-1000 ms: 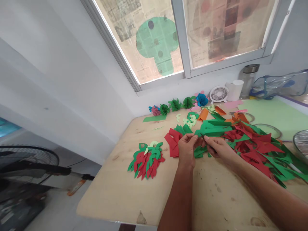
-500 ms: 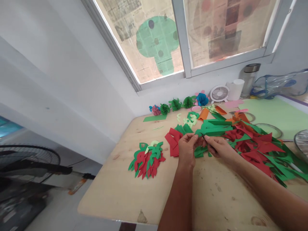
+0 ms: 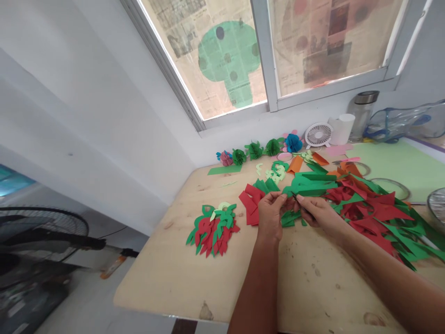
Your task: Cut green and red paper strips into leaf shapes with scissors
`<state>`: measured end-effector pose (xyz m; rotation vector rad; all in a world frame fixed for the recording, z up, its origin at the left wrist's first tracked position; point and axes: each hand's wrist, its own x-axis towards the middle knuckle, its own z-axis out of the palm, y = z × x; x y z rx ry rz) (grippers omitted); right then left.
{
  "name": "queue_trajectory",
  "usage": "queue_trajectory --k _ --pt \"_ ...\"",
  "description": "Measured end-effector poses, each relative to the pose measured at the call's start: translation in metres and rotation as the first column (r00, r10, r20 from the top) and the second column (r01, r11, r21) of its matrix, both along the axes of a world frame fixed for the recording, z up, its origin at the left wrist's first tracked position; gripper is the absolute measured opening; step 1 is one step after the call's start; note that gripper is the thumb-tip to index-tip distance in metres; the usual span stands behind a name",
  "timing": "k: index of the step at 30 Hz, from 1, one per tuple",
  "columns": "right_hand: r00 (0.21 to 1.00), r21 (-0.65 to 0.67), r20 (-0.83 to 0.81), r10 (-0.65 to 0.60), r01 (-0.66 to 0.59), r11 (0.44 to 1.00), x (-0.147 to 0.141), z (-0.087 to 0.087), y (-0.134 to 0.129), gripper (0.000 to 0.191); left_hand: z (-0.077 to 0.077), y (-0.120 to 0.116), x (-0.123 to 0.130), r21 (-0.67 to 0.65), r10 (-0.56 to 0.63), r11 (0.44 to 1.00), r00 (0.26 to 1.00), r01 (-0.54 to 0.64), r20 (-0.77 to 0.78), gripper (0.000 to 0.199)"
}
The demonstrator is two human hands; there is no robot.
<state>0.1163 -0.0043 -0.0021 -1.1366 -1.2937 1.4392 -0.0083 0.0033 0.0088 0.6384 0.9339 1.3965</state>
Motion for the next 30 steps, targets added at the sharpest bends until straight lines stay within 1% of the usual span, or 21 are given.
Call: queue_trajectory --k 7,19,26,30 --pt "1.000 -0.004 -0.011 -0.002 0.002 1.000 -0.0006 -0.0004 -0.0006 0.051 -0.0001 0.0000 -0.0010 -0.008 0.001 1.000 1.000 -0.001 -0.005 0.028" --pt "1.000 0.005 0.016 -0.015 0.015 1.000 -0.0002 0.0019 0.0000 0.048 0.0002 0.0010 -0.0033 0.000 -0.016 1.000 1.000 0.016 -0.021 0.027" --pt "1.000 0.004 -0.009 -0.016 0.016 1.000 -0.0003 -0.0015 0.0003 0.047 0.0025 0.0007 -0.0059 0.013 -0.027 1.000 0.998 0.028 -0.061 0.024" --pt "1.000 0.021 0.000 0.007 -0.007 1.000 0.0014 -0.0045 0.0023 0.047 0.0036 0.0002 -0.0066 0.013 -0.038 0.999 0.997 0.039 -0.070 0.026"
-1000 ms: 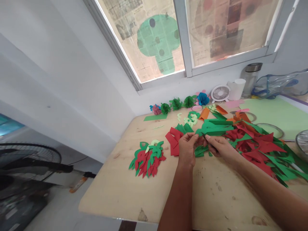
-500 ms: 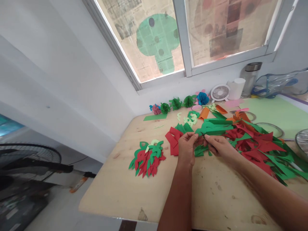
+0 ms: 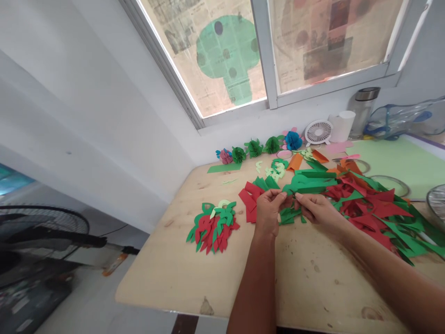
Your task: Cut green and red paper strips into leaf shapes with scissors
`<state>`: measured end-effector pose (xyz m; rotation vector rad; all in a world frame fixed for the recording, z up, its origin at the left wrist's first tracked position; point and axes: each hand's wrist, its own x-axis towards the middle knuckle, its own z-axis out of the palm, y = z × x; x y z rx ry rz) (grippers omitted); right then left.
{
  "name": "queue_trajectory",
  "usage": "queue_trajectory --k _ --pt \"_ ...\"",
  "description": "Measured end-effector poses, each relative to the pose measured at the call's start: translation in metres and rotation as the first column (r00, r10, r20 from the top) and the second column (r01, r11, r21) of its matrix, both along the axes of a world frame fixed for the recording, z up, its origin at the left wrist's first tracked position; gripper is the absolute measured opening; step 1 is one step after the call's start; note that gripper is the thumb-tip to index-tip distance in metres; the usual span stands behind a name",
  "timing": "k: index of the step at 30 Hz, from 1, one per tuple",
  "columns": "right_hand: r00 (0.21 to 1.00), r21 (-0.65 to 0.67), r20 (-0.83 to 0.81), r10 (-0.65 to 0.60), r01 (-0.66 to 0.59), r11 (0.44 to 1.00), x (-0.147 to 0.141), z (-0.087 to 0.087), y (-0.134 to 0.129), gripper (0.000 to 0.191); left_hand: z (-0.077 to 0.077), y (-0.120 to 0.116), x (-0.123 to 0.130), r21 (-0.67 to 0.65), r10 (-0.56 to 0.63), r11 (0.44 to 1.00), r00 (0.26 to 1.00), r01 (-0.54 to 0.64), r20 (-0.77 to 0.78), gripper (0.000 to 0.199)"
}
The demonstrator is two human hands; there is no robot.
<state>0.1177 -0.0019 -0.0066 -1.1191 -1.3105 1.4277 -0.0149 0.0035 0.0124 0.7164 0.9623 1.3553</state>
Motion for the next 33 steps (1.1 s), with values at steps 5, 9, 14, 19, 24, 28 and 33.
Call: queue_trajectory --k 5,9,14,19,24,28,33 --pt "0.999 0.003 0.009 0.031 -0.031 1.000 0.002 -0.003 0.002 0.047 0.000 0.000 -0.003 0.005 -0.028 1.000 1.000 0.028 -0.007 0.031" --pt "0.999 0.007 0.035 0.020 -0.021 1.000 0.002 -0.003 0.002 0.047 -0.001 0.000 -0.006 0.028 -0.058 0.998 0.998 0.058 0.003 0.031" --pt "0.999 0.007 0.035 0.021 -0.021 1.000 0.001 -0.001 0.000 0.047 -0.003 -0.001 -0.009 0.045 -0.082 0.996 0.997 0.082 0.001 0.029" --pt "0.999 -0.002 0.032 0.028 -0.028 1.000 0.001 -0.001 -0.001 0.045 -0.005 0.000 -0.010 0.043 -0.095 0.994 0.995 0.096 -0.018 0.029" --pt "0.996 0.009 0.078 0.051 -0.052 0.999 0.003 -0.001 0.000 0.046 -0.005 0.000 -0.012 0.041 -0.104 0.994 0.994 0.104 -0.023 0.030" --pt "0.996 0.012 0.067 0.059 -0.060 0.998 0.004 -0.001 0.001 0.045 -0.005 0.000 -0.012 0.044 -0.113 0.993 0.993 0.113 -0.022 0.027" --pt "0.995 0.005 0.077 0.062 -0.063 0.998 0.004 -0.001 0.001 0.045 -0.004 0.001 -0.012 0.040 -0.116 0.992 0.993 0.117 -0.022 0.026"
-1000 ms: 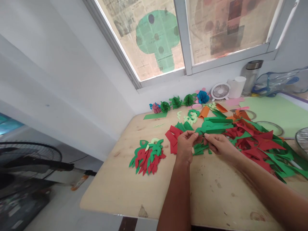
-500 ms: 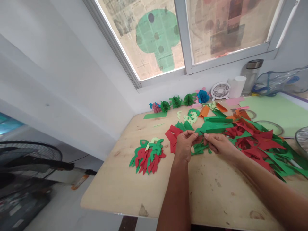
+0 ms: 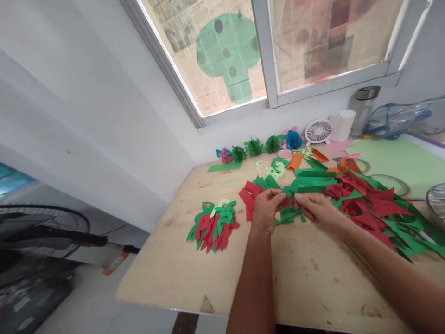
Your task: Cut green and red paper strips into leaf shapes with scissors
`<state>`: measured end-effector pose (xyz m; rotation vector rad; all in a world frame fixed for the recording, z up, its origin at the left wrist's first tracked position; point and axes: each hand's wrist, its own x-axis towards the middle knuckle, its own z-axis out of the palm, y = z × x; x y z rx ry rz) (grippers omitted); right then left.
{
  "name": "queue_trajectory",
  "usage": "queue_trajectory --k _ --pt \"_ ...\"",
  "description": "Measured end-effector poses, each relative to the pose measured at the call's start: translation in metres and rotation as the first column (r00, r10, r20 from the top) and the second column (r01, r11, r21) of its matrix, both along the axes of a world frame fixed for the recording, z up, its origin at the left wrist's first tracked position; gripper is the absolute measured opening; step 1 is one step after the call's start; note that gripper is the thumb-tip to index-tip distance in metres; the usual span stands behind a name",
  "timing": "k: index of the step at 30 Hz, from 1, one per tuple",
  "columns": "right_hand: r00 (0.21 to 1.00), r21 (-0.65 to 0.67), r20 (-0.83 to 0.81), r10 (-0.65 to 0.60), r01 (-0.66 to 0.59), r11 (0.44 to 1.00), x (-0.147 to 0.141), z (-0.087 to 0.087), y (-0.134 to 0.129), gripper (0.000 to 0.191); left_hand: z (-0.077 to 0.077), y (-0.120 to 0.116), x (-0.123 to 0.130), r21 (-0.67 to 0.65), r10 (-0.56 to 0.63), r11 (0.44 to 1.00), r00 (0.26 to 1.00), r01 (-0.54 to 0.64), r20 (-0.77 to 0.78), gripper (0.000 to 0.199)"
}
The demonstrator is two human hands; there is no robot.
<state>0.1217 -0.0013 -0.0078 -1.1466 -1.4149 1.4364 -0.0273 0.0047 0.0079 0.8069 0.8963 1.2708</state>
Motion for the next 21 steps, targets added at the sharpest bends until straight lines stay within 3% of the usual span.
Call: queue_trajectory --k 11,16,21 --pt "0.996 0.042 0.082 -0.040 0.036 0.998 -0.001 0.006 -0.001 0.046 0.002 -0.002 0.000 -0.012 -0.005 1.000 1.000 0.005 -0.009 0.022" --pt "0.997 0.048 0.056 -0.054 0.051 0.998 -0.002 0.004 0.000 0.047 0.002 0.000 0.005 -0.040 0.109 0.993 0.994 -0.108 0.017 0.026" --pt "0.972 0.046 -0.024 -0.233 0.234 0.971 -0.007 0.014 -0.004 0.046 -0.002 0.001 0.016 -0.119 0.169 0.980 0.982 -0.158 0.084 0.025"
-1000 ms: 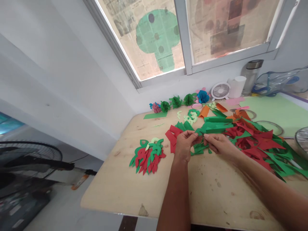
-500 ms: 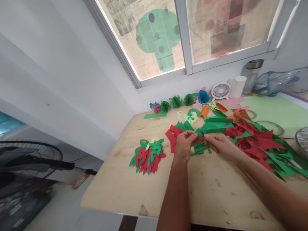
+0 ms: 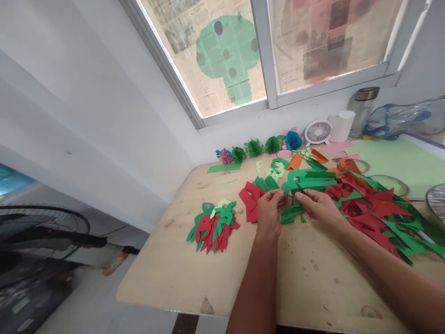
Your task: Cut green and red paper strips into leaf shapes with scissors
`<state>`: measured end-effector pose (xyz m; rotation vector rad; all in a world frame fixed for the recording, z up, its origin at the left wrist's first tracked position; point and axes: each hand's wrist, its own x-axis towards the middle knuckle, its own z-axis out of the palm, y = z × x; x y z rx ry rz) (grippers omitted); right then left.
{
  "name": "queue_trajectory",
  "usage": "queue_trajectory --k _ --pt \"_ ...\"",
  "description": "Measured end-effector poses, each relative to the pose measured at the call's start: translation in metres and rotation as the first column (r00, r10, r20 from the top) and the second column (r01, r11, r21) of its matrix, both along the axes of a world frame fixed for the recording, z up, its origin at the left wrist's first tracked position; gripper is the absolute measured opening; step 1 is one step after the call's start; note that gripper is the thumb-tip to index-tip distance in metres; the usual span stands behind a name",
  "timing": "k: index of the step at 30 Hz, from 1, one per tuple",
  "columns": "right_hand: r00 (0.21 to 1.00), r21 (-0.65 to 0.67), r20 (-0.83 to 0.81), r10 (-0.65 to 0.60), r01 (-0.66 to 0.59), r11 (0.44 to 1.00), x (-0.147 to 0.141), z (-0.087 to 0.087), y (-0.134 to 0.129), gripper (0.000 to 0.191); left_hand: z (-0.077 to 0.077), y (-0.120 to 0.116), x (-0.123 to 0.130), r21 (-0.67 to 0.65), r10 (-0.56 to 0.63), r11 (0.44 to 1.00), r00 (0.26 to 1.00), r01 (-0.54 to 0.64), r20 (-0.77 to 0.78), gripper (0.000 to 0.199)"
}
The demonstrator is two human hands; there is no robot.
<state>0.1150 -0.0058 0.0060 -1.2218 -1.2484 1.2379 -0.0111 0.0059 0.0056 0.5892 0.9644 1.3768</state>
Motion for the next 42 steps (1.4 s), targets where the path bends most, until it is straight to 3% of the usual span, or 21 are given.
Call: queue_trajectory --k 3,6,11,16,27,35,42 --pt "0.990 -0.005 -0.048 -0.132 0.132 0.991 -0.001 0.003 0.000 0.046 -0.004 -0.002 0.007 -0.003 -0.025 1.000 1.000 0.025 0.004 0.025" --pt "0.976 -0.021 -0.110 -0.188 0.187 0.982 0.000 0.002 0.001 0.045 -0.007 -0.004 0.013 -0.008 -0.061 0.998 0.997 0.060 -0.037 0.026" --pt "0.977 -0.041 -0.135 -0.167 0.163 0.986 0.005 -0.002 0.002 0.038 -0.007 -0.005 0.012 -0.002 -0.115 0.993 0.980 0.116 -0.165 0.023" --pt "0.981 0.021 -0.121 -0.154 0.158 0.987 0.007 -0.004 0.005 0.032 -0.003 -0.005 0.003 0.113 -0.125 0.982 0.966 0.154 -0.225 0.019" --pt "0.992 0.003 -0.084 -0.094 0.094 0.996 0.005 -0.002 0.003 0.033 0.002 -0.003 -0.002 0.111 -0.163 0.971 0.926 0.212 -0.341 0.015" --pt "0.987 -0.003 -0.159 0.017 -0.018 1.000 -0.003 -0.002 -0.003 0.045 0.000 0.002 0.002 0.128 0.048 0.991 0.983 -0.026 -0.177 0.023" --pt "0.983 -0.025 -0.128 0.135 -0.139 0.990 -0.005 -0.008 -0.005 0.049 -0.001 0.002 0.004 0.126 0.070 0.991 0.990 -0.055 -0.121 0.025"
